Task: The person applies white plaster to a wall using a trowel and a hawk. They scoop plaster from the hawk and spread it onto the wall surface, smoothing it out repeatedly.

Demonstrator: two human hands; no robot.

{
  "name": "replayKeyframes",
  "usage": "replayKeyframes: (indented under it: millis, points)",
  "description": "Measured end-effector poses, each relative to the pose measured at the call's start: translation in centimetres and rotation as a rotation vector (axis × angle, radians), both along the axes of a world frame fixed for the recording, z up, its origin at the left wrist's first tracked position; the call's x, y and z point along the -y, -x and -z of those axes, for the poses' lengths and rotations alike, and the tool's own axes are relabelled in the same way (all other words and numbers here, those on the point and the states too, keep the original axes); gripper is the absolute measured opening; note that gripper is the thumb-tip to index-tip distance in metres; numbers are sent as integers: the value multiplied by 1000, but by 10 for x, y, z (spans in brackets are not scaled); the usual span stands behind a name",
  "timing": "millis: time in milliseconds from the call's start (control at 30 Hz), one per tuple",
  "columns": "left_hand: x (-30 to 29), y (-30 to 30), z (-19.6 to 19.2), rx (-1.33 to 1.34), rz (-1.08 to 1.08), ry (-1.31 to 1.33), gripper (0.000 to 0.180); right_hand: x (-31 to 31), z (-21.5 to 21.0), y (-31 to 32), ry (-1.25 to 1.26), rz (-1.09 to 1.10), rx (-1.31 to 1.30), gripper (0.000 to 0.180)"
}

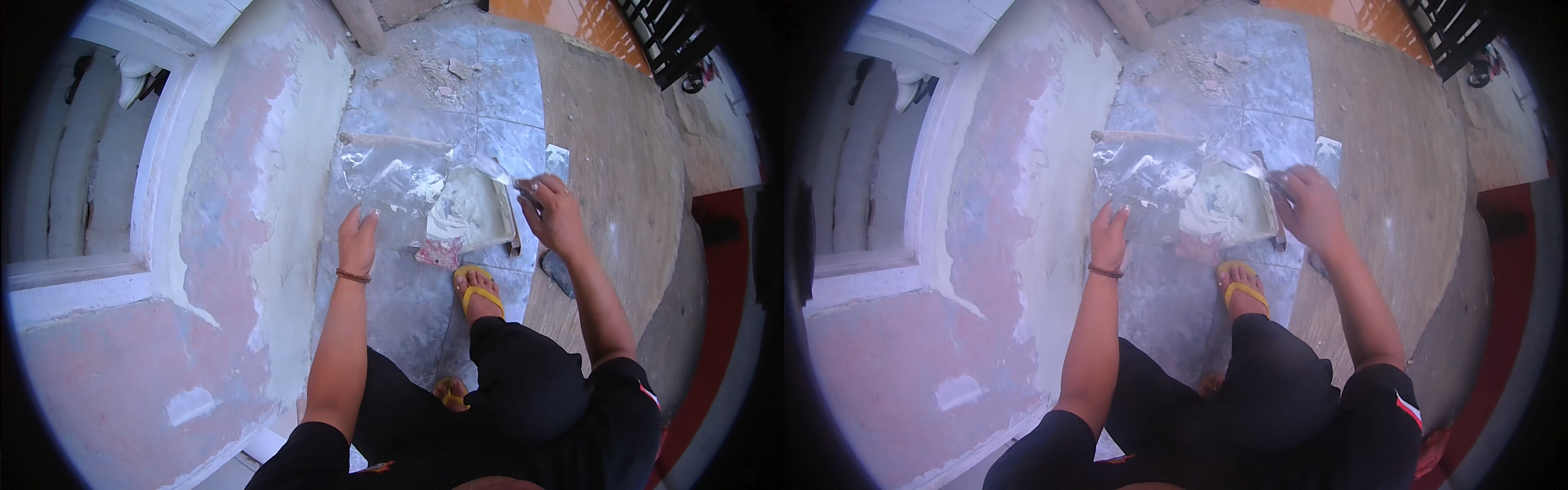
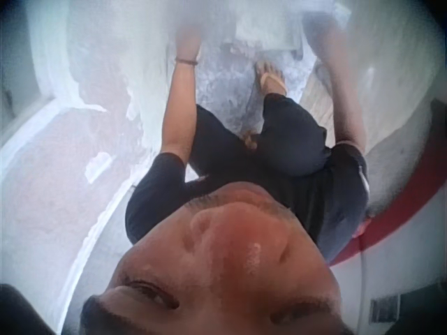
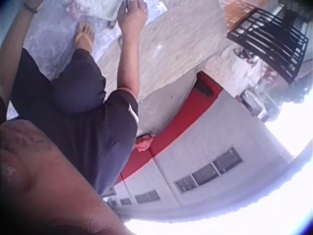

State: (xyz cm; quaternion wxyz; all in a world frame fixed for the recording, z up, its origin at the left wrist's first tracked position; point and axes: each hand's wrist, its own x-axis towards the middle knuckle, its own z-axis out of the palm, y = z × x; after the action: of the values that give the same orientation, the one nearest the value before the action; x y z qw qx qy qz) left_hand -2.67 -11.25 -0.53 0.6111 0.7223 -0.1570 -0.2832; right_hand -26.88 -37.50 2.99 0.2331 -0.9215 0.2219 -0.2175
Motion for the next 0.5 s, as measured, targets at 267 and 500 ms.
replayKeyframes:
  millis: [267,500]
  points:
    - [7,-15,-23,17,105,124,29,18,-18,-71,202,-179,104,20]
    - [32,-29,-25,147,195,-59,33,16,-11,-126,183,-201,162,20]
